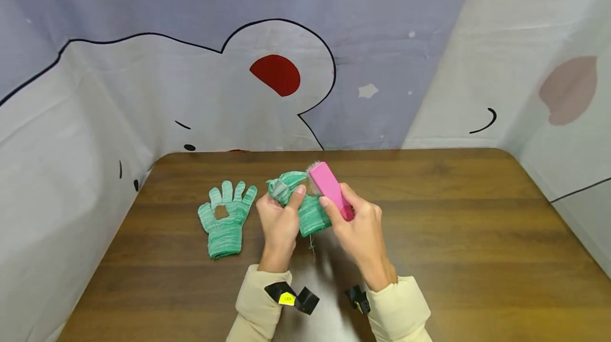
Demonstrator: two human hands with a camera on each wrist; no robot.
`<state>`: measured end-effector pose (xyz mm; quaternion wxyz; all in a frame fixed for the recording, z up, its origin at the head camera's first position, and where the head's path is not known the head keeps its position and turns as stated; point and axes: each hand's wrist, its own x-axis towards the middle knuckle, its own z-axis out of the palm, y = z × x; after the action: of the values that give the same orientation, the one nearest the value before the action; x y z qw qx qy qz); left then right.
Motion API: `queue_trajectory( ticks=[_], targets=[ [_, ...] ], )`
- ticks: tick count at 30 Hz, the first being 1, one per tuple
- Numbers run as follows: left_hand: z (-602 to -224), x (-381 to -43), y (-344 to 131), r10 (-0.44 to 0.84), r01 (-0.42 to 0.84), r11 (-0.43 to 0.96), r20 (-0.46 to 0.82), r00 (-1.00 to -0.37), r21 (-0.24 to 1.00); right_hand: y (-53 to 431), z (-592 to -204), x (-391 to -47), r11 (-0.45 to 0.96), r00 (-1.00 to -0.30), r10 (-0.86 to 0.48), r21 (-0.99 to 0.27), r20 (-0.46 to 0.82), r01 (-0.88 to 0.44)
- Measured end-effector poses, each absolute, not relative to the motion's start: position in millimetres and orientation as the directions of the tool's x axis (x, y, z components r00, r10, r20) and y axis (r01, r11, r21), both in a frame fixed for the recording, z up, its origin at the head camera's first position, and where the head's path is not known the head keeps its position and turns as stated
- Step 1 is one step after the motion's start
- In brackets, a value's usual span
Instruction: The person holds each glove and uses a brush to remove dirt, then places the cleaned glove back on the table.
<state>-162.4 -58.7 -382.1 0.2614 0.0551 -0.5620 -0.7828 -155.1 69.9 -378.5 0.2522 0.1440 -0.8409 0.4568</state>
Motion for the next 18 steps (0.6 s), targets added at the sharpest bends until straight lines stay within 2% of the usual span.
queue_trajectory(
  ticks=[8,13,15,18],
  targets=[
    [-383.6,-163.1,-55.8,-0.467,0.349,-0.206,0.221,-0.856,0.914,76.4,-376.7,-159.0,0.6,-0.861,0.023,-0.696,0.508,-0.395],
    [-377.1,-162.0,-63.5,-0.5,0.411,-0.196,0.269,-0.823,0.891,99.9,-380.4,-171.7,0.704,-0.901,0.162,-0.687,0.402,-0.18],
    [-373.4,-162.0,-68.4,-0.517,0.433,-0.19,0.285,-0.807,0.881,110.6,-381.6,-176.4,0.692,-0.903,0.225,-0.713,0.365,-0.116],
    [-372.4,-162.9,-71.9,-0.495,0.414,-0.196,0.275,-0.824,0.889,117.4,-381.5,-178.7,0.635,-0.905,0.24,-0.762,0.353,-0.129]
  ],
)
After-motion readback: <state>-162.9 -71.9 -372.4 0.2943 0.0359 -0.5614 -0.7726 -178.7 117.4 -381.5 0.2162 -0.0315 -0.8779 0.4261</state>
